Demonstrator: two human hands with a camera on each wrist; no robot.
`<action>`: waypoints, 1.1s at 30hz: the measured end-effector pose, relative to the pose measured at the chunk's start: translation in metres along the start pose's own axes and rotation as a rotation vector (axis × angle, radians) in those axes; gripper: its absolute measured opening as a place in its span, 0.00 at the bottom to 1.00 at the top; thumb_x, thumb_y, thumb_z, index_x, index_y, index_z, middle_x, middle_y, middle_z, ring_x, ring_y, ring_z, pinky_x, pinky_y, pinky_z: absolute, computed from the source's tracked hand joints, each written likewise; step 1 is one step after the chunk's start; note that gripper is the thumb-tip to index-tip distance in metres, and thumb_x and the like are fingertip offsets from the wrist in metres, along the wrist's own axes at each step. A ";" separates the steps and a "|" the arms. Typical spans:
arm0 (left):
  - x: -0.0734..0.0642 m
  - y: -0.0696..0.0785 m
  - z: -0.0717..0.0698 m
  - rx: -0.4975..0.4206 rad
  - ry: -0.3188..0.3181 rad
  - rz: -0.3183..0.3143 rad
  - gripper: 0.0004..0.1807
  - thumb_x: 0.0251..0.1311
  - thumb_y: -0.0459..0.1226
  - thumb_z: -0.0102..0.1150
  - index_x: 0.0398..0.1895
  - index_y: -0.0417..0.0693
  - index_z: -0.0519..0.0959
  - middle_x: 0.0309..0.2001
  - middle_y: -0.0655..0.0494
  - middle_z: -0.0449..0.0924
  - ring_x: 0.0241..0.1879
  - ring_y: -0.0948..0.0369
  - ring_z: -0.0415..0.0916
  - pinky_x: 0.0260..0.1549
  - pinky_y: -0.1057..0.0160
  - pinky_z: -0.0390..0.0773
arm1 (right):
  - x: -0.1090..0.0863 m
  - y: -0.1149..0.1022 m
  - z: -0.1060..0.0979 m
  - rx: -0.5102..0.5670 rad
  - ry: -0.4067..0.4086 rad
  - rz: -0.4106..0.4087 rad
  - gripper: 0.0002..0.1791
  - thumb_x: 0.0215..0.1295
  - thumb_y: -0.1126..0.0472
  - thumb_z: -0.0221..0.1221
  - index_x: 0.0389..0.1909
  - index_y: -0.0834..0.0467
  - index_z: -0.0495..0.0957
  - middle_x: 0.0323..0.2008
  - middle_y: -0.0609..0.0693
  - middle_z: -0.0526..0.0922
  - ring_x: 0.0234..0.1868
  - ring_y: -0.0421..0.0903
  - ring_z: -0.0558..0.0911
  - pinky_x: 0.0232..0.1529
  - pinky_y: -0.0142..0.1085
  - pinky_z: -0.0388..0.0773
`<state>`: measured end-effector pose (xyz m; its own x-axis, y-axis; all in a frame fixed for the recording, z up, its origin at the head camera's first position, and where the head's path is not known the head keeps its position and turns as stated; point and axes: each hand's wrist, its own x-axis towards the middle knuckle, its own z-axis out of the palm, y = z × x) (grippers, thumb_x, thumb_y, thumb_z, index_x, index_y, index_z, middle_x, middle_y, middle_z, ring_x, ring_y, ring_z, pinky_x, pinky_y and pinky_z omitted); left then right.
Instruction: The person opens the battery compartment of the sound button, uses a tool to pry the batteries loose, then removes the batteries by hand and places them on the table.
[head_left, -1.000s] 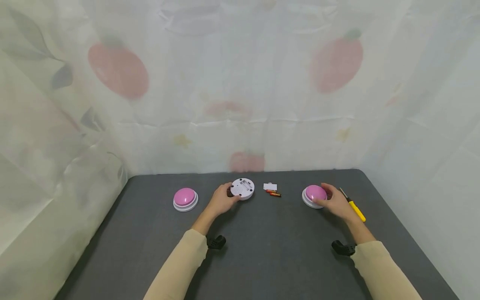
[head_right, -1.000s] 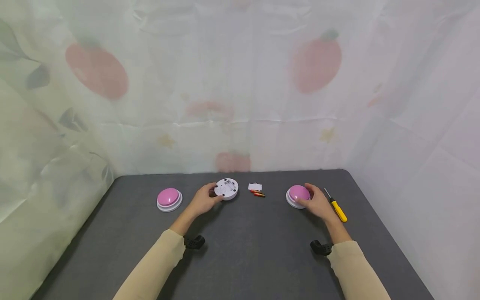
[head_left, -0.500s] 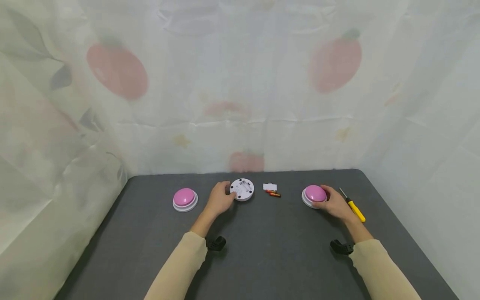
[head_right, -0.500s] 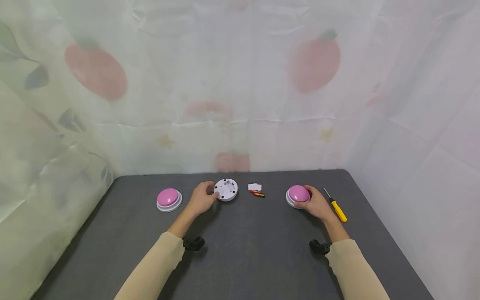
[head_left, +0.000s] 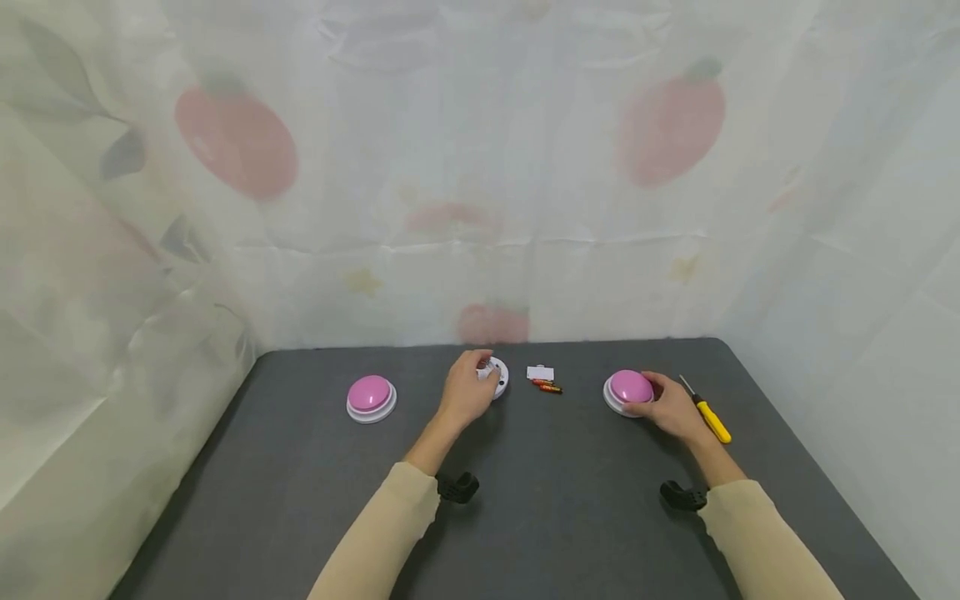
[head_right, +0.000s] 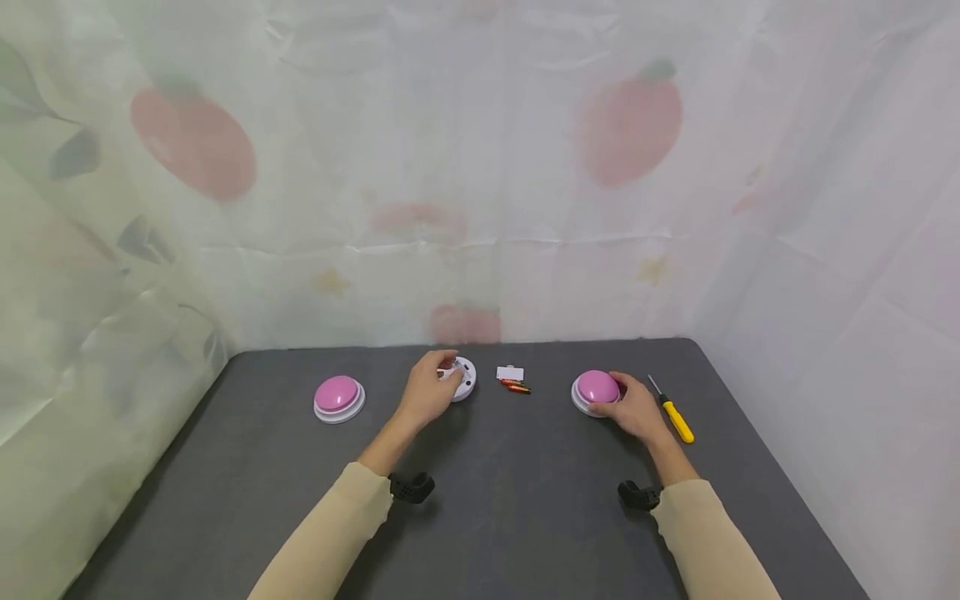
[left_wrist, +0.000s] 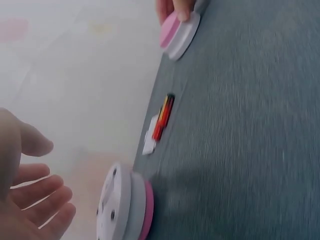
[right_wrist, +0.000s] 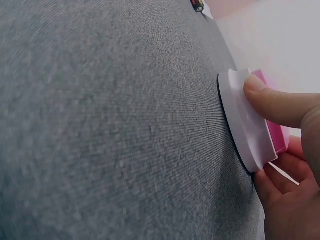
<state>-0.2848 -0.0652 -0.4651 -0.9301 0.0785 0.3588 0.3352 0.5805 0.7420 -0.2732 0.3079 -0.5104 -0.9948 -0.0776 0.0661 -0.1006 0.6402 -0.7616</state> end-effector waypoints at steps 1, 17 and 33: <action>0.000 0.004 0.004 0.002 -0.012 0.009 0.19 0.65 0.36 0.61 0.57 0.37 0.80 0.51 0.42 0.80 0.53 0.48 0.78 0.54 0.47 0.74 | -0.001 0.001 -0.001 0.002 0.001 -0.001 0.47 0.60 0.52 0.72 0.71 0.74 0.61 0.65 0.73 0.69 0.60 0.66 0.74 0.61 0.59 0.71; 0.000 0.036 0.068 -0.056 -0.302 0.063 0.24 0.71 0.41 0.58 0.68 0.43 0.74 0.61 0.44 0.75 0.60 0.49 0.75 0.59 0.51 0.73 | -0.007 -0.001 0.000 0.037 -0.009 -0.020 0.42 0.61 0.52 0.72 0.68 0.71 0.66 0.62 0.70 0.74 0.56 0.62 0.77 0.58 0.55 0.75; -0.001 0.041 0.101 -0.046 -0.400 0.083 0.31 0.66 0.43 0.63 0.70 0.41 0.71 0.65 0.48 0.75 0.66 0.54 0.71 0.64 0.56 0.69 | -0.013 -0.007 0.006 0.041 -0.057 -0.001 0.44 0.59 0.48 0.73 0.69 0.69 0.67 0.63 0.68 0.74 0.59 0.63 0.77 0.59 0.55 0.74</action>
<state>-0.2855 0.0411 -0.4921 -0.8817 0.4374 0.1767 0.4092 0.5230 0.7477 -0.2599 0.2997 -0.5094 -0.9920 -0.1221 0.0307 -0.0993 0.6087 -0.7872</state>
